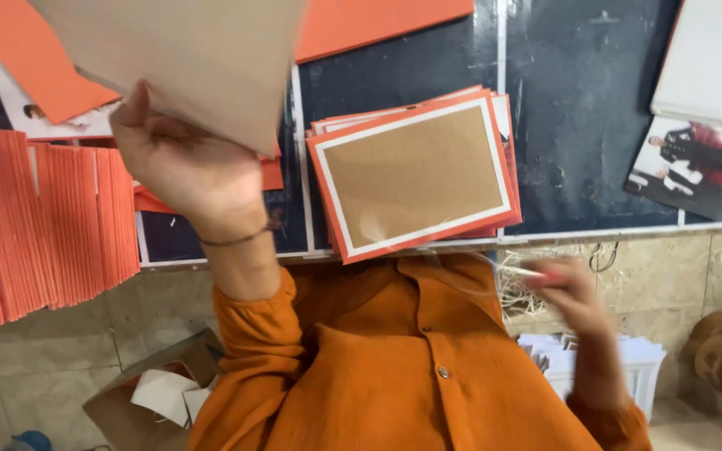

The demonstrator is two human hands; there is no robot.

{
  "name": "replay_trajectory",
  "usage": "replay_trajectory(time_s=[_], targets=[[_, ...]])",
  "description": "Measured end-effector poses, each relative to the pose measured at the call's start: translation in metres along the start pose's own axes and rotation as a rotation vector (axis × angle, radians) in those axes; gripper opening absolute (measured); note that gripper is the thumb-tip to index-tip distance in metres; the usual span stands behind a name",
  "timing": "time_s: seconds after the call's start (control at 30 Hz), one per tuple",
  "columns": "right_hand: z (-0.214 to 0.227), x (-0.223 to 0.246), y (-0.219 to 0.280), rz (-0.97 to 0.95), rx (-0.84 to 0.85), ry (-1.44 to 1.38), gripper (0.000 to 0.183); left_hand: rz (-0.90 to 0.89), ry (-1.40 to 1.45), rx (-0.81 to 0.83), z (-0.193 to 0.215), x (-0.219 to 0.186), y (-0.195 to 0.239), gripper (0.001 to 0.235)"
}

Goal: The person sits on the floor and uses a red stapler to fasten the edges of a stack of orange wedding invitation cards. They repeatedly pick up a card, align it, and apply the stapler to the top edge before placing it back on the pile.

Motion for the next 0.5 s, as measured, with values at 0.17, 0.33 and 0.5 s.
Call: replay_trajectory(time_s=[0.17, 0.33, 0.5], targets=[[0.111, 0.035, 0.122, -0.722, -0.787, 0.050, 0.029, 0.386, 0.471, 0.356, 0.040, 0.021, -0.022, 0.027], [0.086, -0.016, 0.147, -1.334, 0.110, 0.417, 0.045, 0.741, 0.512, 0.449, -0.008, 0.082, 0.021, 0.032], [0.135, 0.021, 0.139, -1.259, -0.131, 0.827, 0.049, 1.058, 0.401, 0.304, -0.004, 0.140, 0.084, 0.041]])
Point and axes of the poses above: each hand's wrist, its own y-axis away from the middle knuckle, its own z-axis out of the back of the hand, x = y × z, the point moved 8 cm from there along -y, towards the middle knuckle, and after that the axes turned 6 degrees about y, right-handed, at the moved point
